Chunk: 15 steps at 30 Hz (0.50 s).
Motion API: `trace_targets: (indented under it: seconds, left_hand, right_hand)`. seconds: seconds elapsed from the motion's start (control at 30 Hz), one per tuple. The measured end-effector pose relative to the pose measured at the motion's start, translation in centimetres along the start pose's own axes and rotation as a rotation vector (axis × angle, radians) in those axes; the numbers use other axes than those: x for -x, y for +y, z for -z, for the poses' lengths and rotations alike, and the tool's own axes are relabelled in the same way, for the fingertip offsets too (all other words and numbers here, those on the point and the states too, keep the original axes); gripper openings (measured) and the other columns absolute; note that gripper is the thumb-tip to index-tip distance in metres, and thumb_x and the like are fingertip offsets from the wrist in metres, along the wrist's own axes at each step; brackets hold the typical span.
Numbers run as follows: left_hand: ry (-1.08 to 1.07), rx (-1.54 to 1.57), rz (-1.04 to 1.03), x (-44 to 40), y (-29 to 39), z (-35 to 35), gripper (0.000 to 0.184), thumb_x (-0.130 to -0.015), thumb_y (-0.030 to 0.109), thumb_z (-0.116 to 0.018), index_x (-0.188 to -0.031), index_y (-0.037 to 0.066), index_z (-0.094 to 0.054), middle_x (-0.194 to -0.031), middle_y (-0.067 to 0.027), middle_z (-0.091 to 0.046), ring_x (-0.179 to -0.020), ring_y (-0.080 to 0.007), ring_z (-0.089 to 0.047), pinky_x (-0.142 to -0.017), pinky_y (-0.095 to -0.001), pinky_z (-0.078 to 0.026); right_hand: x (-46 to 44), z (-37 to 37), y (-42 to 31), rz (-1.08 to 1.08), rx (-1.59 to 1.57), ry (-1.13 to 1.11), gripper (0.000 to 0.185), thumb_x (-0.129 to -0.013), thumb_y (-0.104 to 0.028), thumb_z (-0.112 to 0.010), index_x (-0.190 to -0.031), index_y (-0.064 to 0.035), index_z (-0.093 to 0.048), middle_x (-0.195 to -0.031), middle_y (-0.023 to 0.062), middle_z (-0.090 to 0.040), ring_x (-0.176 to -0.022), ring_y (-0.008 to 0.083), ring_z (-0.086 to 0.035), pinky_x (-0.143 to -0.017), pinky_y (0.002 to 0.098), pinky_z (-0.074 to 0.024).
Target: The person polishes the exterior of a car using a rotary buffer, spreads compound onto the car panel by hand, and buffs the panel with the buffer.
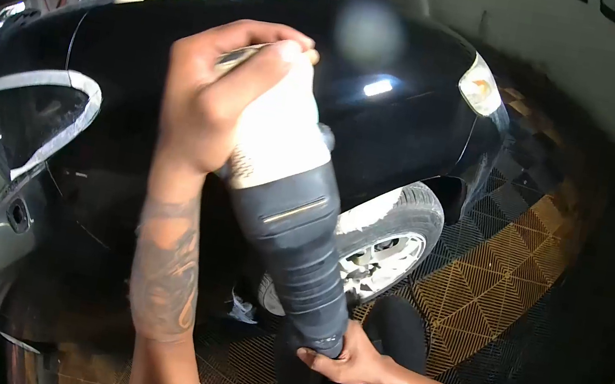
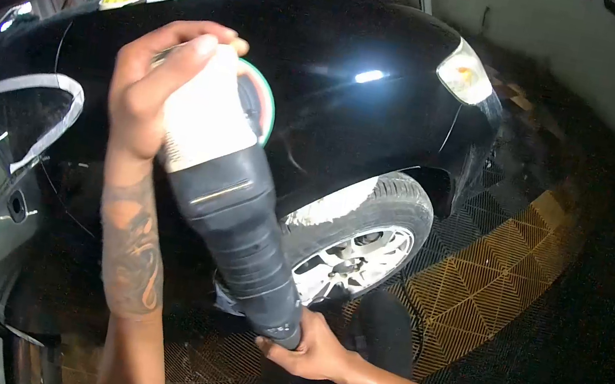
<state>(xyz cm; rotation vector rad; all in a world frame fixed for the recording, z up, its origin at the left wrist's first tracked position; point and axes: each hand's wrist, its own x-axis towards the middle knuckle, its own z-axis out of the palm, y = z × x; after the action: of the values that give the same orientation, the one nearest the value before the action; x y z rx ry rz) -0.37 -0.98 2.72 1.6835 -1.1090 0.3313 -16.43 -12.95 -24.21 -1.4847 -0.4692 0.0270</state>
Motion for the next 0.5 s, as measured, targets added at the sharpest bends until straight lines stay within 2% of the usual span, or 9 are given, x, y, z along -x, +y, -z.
trace_targets:
  seconds: [0.1,0.17,0.2,0.33,0.4,0.43,0.5]
  left_hand:
    - [-0.022,-0.007,0.015,-1.7,-0.5,-1.9,0.030,-0.091,0.020,-0.060,-0.104,-0.006,-0.069,-0.099,-0.0175,-0.072,-0.088,-0.0177,-0.068,-0.083,-0.0287,-0.052]
    - [0.008,-0.017,-0.003,-0.8,0.0,-1.3,0.030,-0.091,0.019,-0.060,-0.105,-0.006,-0.068,-0.099,-0.0180,-0.071,-0.088,-0.0194,-0.069,-0.083,-0.0299,-0.053]
    - [0.028,0.080,0.059,-0.1,0.3,-0.8,0.031,-0.091,0.019,-0.060,-0.105,-0.006,-0.067,-0.100,-0.0189,-0.071,-0.089,-0.0212,-0.069,-0.083,-0.0316,-0.054]
    - [0.173,0.036,-0.009,1.4,-0.3,0.5,0.031,-0.090,0.019,-0.060,-0.106,-0.007,-0.067,-0.100,-0.0199,-0.071,-0.087,-0.0223,-0.070,-0.083,-0.0327,-0.055]
    - [0.208,0.052,-0.017,1.7,-0.3,-0.6,0.030,-0.090,0.019,-0.060,-0.105,-0.007,-0.068,-0.099,-0.0192,-0.071,-0.086,-0.0218,-0.070,-0.082,-0.0319,-0.054]
    - [0.221,0.029,-0.077,1.4,-0.8,-1.2,0.028,-0.090,0.017,-0.060,-0.104,-0.006,-0.068,-0.096,-0.0186,-0.072,-0.086,-0.0208,-0.069,-0.080,-0.0309,-0.054]
    - [0.255,0.074,-0.125,0.6,-2.2,-3.2,0.024,-0.089,0.016,-0.063,-0.100,-0.004,-0.070,-0.093,-0.0147,-0.073,-0.081,-0.0178,-0.069,-0.076,-0.0299,-0.055]
  right_hand:
    - [0.2,0.8,0.0,-0.038,-0.099,0.037,0.030,-0.083,-0.017,-0.074,-0.102,0.0023,-0.060,-0.083,0.0119,-0.067,-0.072,0.0155,-0.062,-0.072,0.0320,-0.0517]
    - [0.0,1.0,0.2,0.086,-0.026,0.028,0.034,-0.084,-0.018,-0.074,-0.105,0.0031,-0.059,-0.083,0.0123,-0.068,-0.074,0.0161,-0.065,-0.073,0.0319,-0.0525]
    - [-0.2,1.1,0.2,0.083,-0.023,0.026,0.034,-0.084,-0.018,-0.074,-0.105,0.0031,-0.059,-0.083,0.0123,-0.068,-0.074,0.0161,-0.065,-0.073,0.0319,-0.0525]
    - [0.0,2.6,-0.5,-0.015,0.084,-0.084,0.049,-0.084,-0.021,-0.076,-0.117,0.0063,-0.053,-0.085,0.0133,-0.070,-0.079,0.0182,-0.068,-0.073,0.0330,-0.0539]
    - [0.6,4.1,-0.7,-0.004,0.158,0.006,0.052,-0.083,-0.024,-0.077,-0.118,0.0072,-0.053,-0.085,0.0132,-0.070,-0.078,0.0180,-0.068,-0.072,0.0327,-0.0537]
    - [1.3,5.2,-2.0,-0.209,0.149,0.033,0.057,-0.081,-0.027,-0.079,-0.118,0.0074,-0.053,-0.086,0.0121,-0.069,-0.080,0.0168,-0.067,-0.072,0.0326,-0.0534]
    - [1.8,6.6,-2.6,-0.140,0.226,0.204,0.051,-0.079,-0.028,-0.081,-0.109,0.0071,-0.059,-0.086,0.0098,-0.068,-0.078,0.0143,-0.063,-0.072,0.0317,-0.0525]
